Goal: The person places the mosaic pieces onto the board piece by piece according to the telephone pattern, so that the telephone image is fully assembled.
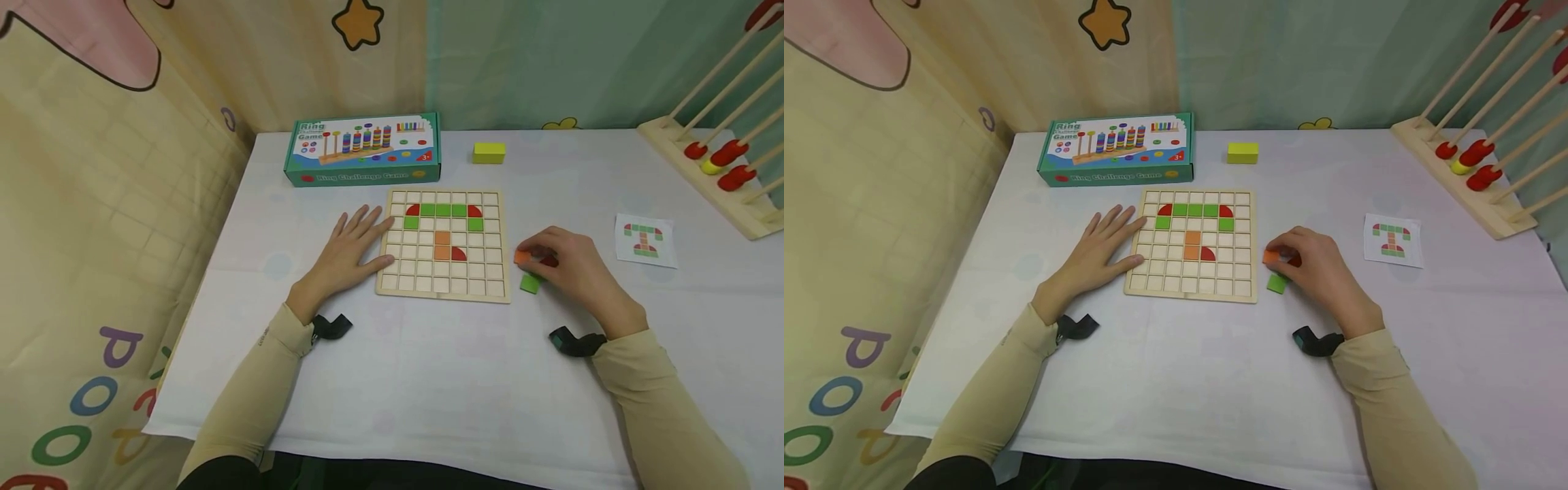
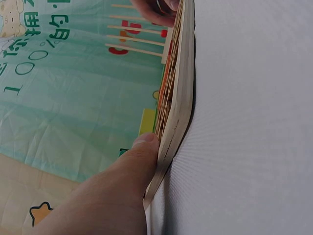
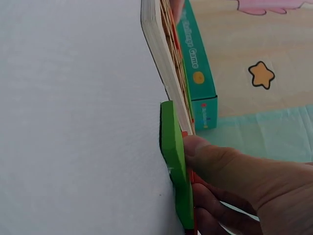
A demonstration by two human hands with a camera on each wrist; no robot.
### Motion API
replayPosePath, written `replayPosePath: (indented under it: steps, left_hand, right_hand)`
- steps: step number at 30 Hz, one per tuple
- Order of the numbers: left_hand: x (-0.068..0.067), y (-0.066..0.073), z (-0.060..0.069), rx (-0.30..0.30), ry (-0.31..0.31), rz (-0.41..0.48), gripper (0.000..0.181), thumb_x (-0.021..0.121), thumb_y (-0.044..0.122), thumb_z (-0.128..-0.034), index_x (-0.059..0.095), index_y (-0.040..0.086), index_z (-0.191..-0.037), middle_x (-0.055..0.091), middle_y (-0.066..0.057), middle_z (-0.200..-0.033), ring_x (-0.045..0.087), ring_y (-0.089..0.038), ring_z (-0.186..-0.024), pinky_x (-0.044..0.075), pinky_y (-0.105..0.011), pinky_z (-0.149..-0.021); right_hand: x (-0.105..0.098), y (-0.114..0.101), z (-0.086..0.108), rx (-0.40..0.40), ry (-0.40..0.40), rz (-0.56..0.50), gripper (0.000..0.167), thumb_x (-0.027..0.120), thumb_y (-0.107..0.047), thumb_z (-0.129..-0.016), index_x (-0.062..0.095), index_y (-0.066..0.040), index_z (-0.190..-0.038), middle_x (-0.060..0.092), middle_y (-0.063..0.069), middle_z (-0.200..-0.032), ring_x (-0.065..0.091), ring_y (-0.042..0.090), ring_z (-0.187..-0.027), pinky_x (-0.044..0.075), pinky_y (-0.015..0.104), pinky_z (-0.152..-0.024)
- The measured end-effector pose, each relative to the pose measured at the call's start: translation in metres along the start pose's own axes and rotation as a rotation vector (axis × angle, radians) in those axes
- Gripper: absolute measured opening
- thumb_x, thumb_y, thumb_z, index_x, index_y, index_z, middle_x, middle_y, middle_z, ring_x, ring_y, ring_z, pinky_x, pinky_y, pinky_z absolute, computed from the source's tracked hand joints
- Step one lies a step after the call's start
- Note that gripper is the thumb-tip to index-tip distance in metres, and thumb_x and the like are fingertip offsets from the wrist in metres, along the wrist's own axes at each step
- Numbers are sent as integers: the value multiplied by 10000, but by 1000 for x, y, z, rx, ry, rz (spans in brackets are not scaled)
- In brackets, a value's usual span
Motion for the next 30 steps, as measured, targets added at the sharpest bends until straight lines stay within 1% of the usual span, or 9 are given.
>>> replayPosePath:
  steps: [5,8,11,15,21,25,30]
  left_hand:
    - [1,0,0,-4,-5,2,795,554,627,-1019,281,290,-1685,154,-7,-1781,39,-265,-1661,-27,-531,-1336]
    - [0,0,0,0,-5,3,794,553,626,-1021,279,289,-1685,154,-8,-1781,34,-261,-1661,-31,-528,-1336]
    - [-1,1,0,6,1,6,792,555,620,-1022,278,290,-1686,159,-9,-1781,32,-255,-1662,-32,-524,-1337]
    - [-1,0,-1,9,5,10,793,565,616,-1018,280,295,-1685,163,-8,-1780,32,-251,-1662,-35,-518,-1337]
    - [0,-1,1,7,2,9,788,553,618,-1026,273,292,-1687,154,-9,-1781,36,-262,-1661,-38,-516,-1337]
    - [0,0,2,4,1,13,787,561,614,-1023,283,290,-1684,163,-16,-1779,44,-270,-1661,-40,-517,-1337]
    - [-1,0,1,13,5,8,794,561,619,-1022,270,300,-1687,163,-16,-1780,44,-268,-1661,-44,-512,-1337]
  right_hand:
    - [-2,-3,0,-28,40,9,239,895,-95,-845,803,-93,-1066,750,51,-989,680,190,-865,550,300,-726]
    - [-4,-5,-1,-38,77,-1,282,902,-93,-834,788,-79,-1091,763,56,-989,694,194,-869,563,296,-715]
    - [-5,-11,-7,-53,94,-34,339,907,-98,-828,765,-60,-1134,775,60,-994,720,210,-884,579,335,-748]
    - [-1,-25,-21,-88,68,-70,381,908,-104,-829,746,-43,-1168,772,67,-1000,725,241,-897,577,430,-815]
    - [9,-49,-53,-144,19,-97,342,890,-106,-854,746,-18,-1152,754,99,-1029,712,256,-911,609,469,-842]
    - [22,-58,-73,-149,-38,-113,298,867,-108,-880,750,-16,-1138,753,117,-1051,705,270,-945,611,470,-866]
    - [36,-64,-92,-122,-91,-94,266,854,-126,-893,754,-23,-1117,742,132,-1059,683,283,-954,576,463,-890]
Point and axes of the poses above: each hand's wrist, its own z-axis away from the middle knuckle, its own x-axis out of the palm, y = z × x, the point moved 8 cm from there along -z, towards the middle knuckle
